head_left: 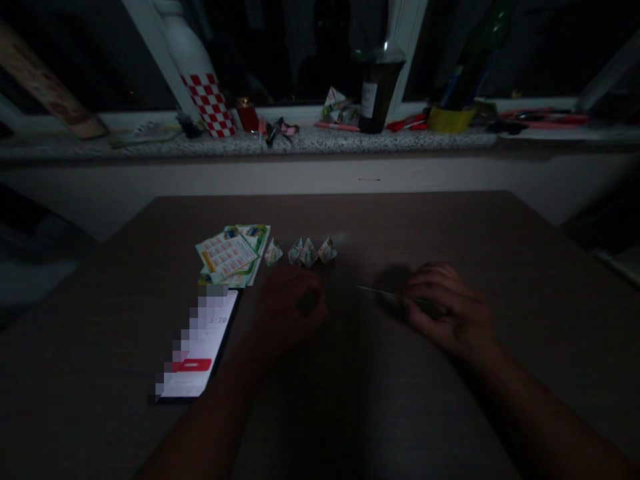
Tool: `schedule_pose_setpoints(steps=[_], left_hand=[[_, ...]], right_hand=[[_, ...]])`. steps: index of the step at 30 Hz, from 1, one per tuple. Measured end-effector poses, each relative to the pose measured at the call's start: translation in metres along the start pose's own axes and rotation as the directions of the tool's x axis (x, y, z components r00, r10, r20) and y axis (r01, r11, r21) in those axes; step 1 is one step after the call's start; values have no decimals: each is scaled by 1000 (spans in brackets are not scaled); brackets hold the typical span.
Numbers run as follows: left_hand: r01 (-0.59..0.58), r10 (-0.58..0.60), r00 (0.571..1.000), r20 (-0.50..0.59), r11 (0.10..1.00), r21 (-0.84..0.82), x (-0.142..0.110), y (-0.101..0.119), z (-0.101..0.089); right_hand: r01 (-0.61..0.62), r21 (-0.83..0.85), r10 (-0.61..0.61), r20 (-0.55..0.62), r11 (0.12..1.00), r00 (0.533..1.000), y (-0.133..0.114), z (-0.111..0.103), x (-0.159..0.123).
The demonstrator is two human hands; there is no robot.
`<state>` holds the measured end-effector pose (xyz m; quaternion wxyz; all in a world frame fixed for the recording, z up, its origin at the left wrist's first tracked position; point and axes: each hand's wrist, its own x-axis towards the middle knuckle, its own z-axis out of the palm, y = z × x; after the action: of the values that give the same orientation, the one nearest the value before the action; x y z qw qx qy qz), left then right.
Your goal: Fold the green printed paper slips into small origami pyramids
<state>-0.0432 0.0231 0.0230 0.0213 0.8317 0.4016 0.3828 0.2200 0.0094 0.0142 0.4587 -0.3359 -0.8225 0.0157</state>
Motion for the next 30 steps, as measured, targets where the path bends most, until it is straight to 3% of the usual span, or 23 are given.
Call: schedule_pose_setpoints(steps=[6,17,30], left_hand=[[-27,29,999,39,997,-66,-4,12,9],[-86,100,987,122,990,-109,-5,14,17],[-190,203,969,139,977,-99,-4,22,23]], right_hand=[[22,47,-24,50,999,998,-7,9,0],[32,67,-38,90,997,995,-9,18,-2],[73,54,-80,131,996,988,-18,31,5]])
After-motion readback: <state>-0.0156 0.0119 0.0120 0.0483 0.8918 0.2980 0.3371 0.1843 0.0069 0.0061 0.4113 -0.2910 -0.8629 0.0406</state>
